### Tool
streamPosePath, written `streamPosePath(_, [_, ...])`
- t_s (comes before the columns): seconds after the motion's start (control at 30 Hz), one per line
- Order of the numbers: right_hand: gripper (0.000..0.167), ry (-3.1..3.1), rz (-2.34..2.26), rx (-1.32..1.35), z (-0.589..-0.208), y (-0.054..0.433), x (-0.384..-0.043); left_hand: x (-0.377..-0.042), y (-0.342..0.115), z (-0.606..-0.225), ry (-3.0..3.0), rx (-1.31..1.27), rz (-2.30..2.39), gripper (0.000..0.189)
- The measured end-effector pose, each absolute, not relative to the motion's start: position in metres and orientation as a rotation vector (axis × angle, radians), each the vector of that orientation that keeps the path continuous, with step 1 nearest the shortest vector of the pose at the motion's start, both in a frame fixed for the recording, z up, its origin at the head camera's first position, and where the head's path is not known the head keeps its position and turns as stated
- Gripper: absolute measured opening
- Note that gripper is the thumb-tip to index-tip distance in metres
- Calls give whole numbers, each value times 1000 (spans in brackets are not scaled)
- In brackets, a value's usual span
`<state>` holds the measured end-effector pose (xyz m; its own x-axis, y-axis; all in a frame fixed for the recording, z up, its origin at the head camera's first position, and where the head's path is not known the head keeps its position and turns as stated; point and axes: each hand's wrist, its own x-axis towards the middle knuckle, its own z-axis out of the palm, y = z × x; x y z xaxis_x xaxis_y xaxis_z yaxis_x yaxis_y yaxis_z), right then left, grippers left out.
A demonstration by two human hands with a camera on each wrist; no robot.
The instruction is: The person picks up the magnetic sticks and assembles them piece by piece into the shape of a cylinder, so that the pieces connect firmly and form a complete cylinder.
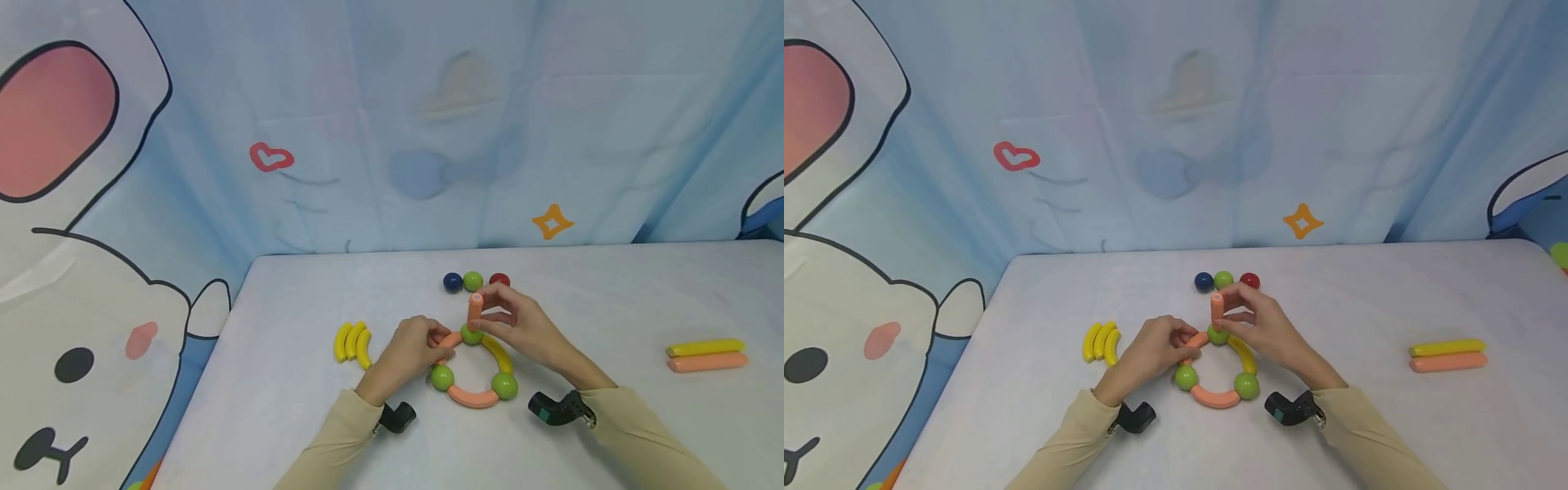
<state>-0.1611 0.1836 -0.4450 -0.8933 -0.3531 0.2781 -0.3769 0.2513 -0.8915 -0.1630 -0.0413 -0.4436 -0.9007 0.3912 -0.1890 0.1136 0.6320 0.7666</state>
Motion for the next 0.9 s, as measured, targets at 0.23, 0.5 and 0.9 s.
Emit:
streamPosePath(0.23, [38,-2534,1709,672,-448,182,-159,-164,-42,-443,2496,382,1160,29])
streamPosePath(0.5, [37,-2526,1645,717,-448,182,-160,-163,-41,-442,2495,367,1162,29])
streamPosePath(0.9, [39,-2512,1559,746,-453,180,-162,-163,-41,-442,2497,353,1152,29])
